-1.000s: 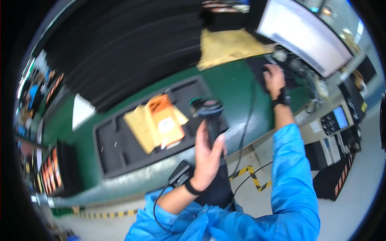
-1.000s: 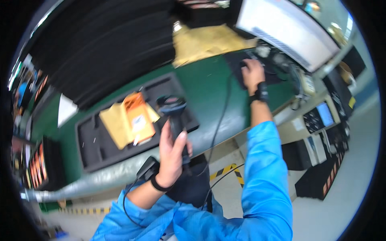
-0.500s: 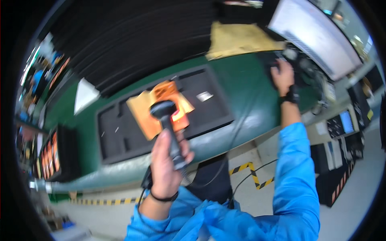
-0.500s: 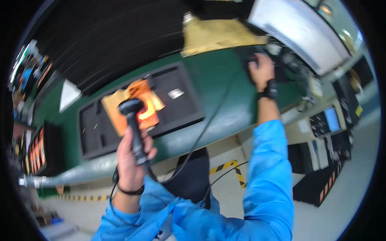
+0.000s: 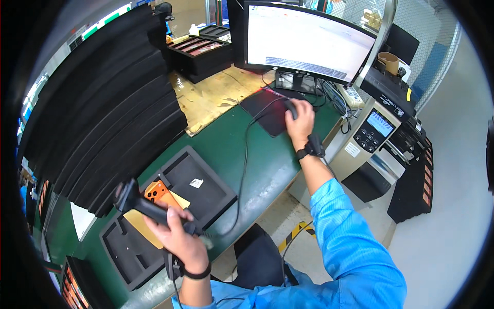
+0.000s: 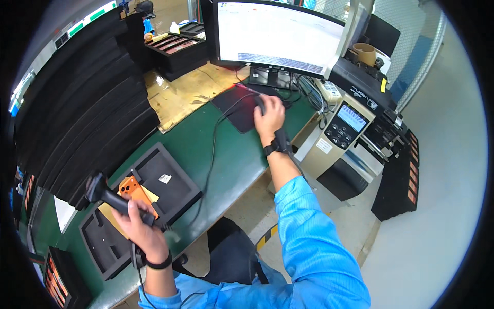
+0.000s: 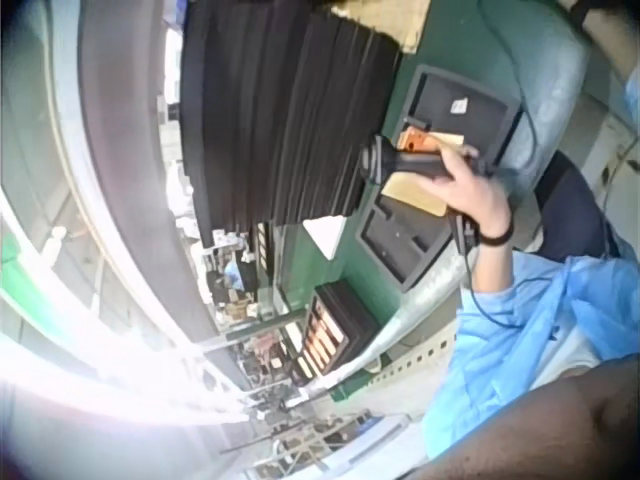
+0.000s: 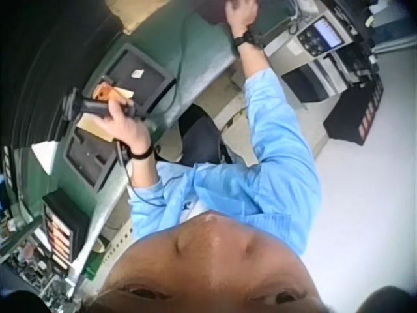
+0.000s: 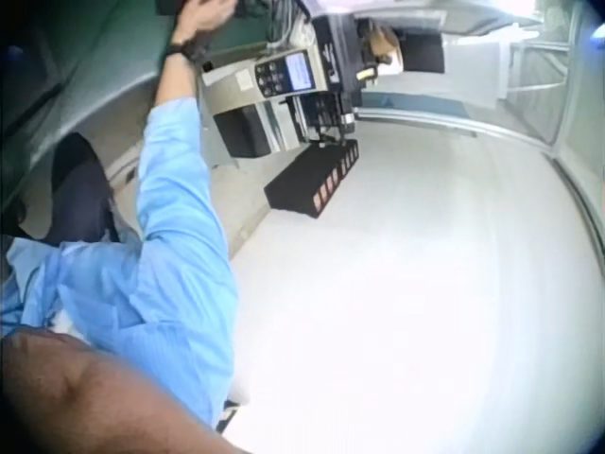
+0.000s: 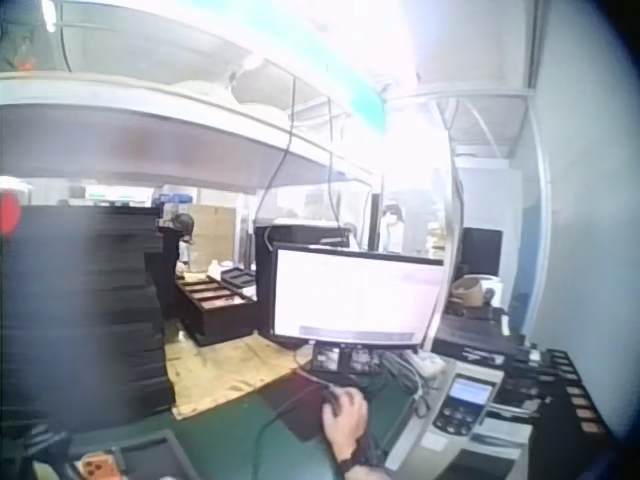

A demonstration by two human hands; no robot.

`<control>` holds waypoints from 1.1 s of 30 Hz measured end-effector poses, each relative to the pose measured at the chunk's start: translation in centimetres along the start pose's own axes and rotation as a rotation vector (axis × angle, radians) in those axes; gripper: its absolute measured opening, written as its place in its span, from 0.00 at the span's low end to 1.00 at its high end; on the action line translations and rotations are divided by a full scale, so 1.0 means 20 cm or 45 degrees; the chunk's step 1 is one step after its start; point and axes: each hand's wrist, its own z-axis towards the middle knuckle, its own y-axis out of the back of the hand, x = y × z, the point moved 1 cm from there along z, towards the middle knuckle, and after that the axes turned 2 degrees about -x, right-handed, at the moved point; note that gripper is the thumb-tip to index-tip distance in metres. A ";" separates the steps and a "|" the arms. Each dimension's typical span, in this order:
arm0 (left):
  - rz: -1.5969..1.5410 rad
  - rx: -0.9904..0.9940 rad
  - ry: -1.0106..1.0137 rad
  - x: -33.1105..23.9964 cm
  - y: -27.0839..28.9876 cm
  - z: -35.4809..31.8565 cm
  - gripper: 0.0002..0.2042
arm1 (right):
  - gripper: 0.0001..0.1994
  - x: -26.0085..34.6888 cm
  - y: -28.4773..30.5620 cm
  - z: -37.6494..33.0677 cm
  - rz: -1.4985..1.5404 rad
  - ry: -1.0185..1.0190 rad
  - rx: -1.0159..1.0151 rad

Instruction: Scanning smartphone barcodes and applying labels at a manufacturing station.

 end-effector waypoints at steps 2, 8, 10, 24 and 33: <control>0.167 0.102 -0.220 0.09 -0.13 0.01 0.23 | 0.20 -0.08 0.05 0.00 -0.083 -0.299 -0.394; 0.339 0.620 0.254 0.55 -0.48 -0.03 0.34 | 0.19 -0.14 -0.02 0.01 -0.132 -0.549 -0.343; 0.149 0.591 0.702 0.65 -0.47 -0.05 0.35 | 0.18 -0.12 -0.06 0.03 -0.121 -0.368 -0.338; 0.707 0.184 -0.005 0.85 -0.52 0.07 0.38 | 0.24 0.05 -0.18 -0.02 -0.222 -0.106 0.340; 0.746 0.234 0.031 0.87 -0.52 0.04 0.36 | 0.24 0.10 -0.17 -0.02 -0.223 -0.053 0.309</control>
